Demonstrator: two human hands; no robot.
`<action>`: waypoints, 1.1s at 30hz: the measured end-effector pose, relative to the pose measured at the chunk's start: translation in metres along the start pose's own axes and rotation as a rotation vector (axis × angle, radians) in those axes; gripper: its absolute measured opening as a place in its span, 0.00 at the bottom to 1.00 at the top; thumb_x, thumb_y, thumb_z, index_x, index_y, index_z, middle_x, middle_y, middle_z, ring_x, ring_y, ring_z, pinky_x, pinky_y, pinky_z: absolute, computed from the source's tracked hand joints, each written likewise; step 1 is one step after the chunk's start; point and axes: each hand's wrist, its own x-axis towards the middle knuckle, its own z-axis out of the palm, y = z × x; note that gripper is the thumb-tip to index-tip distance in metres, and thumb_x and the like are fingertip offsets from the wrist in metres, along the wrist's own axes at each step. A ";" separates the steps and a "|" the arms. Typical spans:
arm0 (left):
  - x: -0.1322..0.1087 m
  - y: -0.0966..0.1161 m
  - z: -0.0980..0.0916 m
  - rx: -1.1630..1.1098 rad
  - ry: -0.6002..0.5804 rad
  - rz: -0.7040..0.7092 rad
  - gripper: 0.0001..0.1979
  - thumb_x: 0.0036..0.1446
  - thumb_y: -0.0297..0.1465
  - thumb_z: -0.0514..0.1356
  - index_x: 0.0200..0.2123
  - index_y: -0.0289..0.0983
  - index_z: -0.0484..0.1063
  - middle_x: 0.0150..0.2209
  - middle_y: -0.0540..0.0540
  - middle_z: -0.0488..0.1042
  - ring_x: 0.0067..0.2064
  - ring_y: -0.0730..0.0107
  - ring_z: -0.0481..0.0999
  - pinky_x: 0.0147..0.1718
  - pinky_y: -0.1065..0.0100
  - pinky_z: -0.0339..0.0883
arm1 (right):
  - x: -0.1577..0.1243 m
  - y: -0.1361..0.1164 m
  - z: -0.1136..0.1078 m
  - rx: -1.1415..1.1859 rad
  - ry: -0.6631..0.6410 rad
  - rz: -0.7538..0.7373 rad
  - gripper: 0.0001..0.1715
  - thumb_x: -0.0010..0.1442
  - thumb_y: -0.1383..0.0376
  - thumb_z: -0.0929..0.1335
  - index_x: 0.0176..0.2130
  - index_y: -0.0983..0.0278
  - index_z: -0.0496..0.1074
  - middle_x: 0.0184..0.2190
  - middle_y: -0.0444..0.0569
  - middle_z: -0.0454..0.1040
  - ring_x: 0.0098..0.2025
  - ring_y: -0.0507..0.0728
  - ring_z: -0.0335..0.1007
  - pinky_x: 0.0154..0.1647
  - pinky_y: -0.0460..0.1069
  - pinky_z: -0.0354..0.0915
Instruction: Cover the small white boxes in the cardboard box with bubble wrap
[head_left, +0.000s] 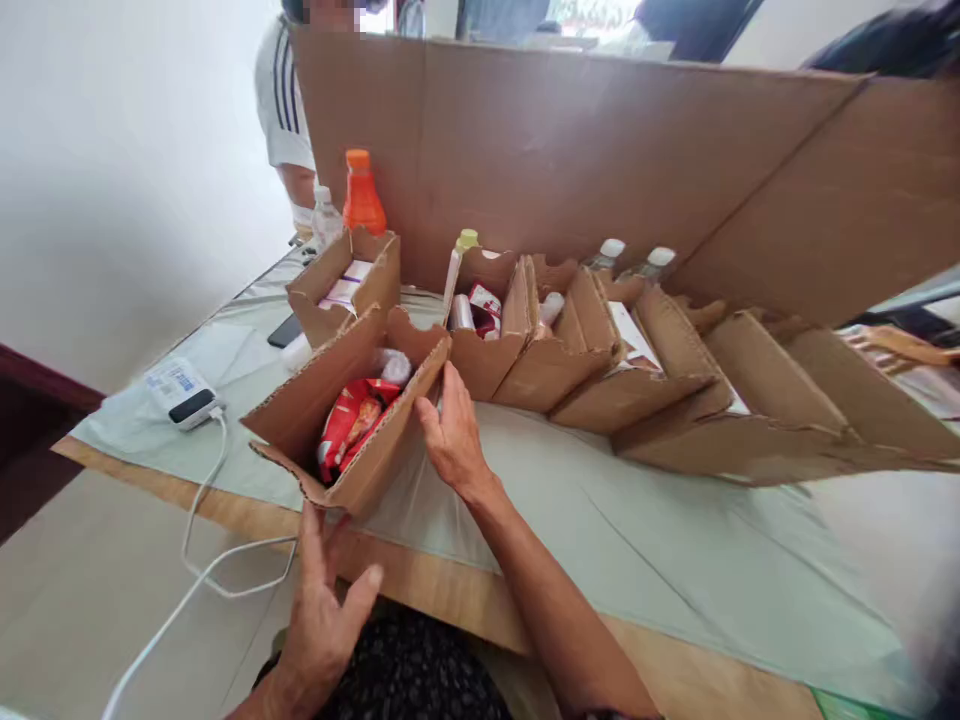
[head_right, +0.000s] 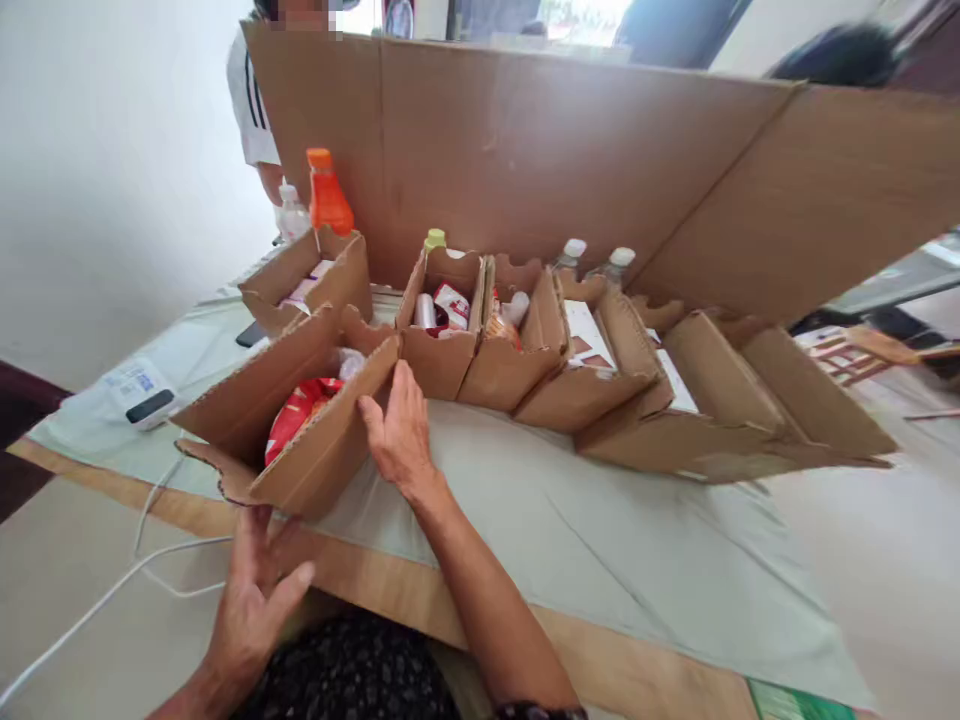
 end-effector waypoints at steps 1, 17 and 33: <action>0.001 0.000 0.004 -0.009 -0.031 0.018 0.49 0.63 0.40 0.64 0.76 0.53 0.35 0.78 0.41 0.43 0.73 0.40 0.59 0.71 0.37 0.52 | 0.000 -0.002 0.005 0.019 0.006 -0.027 0.51 0.71 0.39 0.54 0.74 0.72 0.50 0.75 0.65 0.53 0.77 0.65 0.48 0.76 0.65 0.49; 0.064 0.006 0.044 0.046 -0.071 0.256 0.47 0.61 0.32 0.63 0.76 0.54 0.40 0.78 0.46 0.42 0.78 0.49 0.46 0.71 0.42 0.53 | -0.034 0.061 0.043 0.353 0.244 0.221 0.33 0.73 0.47 0.56 0.60 0.65 0.70 0.63 0.61 0.71 0.66 0.62 0.66 0.67 0.62 0.63; 0.167 0.001 0.079 0.149 -0.243 0.267 0.43 0.54 0.32 0.63 0.72 0.37 0.55 0.74 0.35 0.56 0.76 0.48 0.53 0.73 0.45 0.48 | -0.032 0.060 0.036 0.294 0.186 0.216 0.22 0.70 0.53 0.62 0.52 0.62 0.75 0.53 0.56 0.80 0.56 0.61 0.75 0.61 0.59 0.68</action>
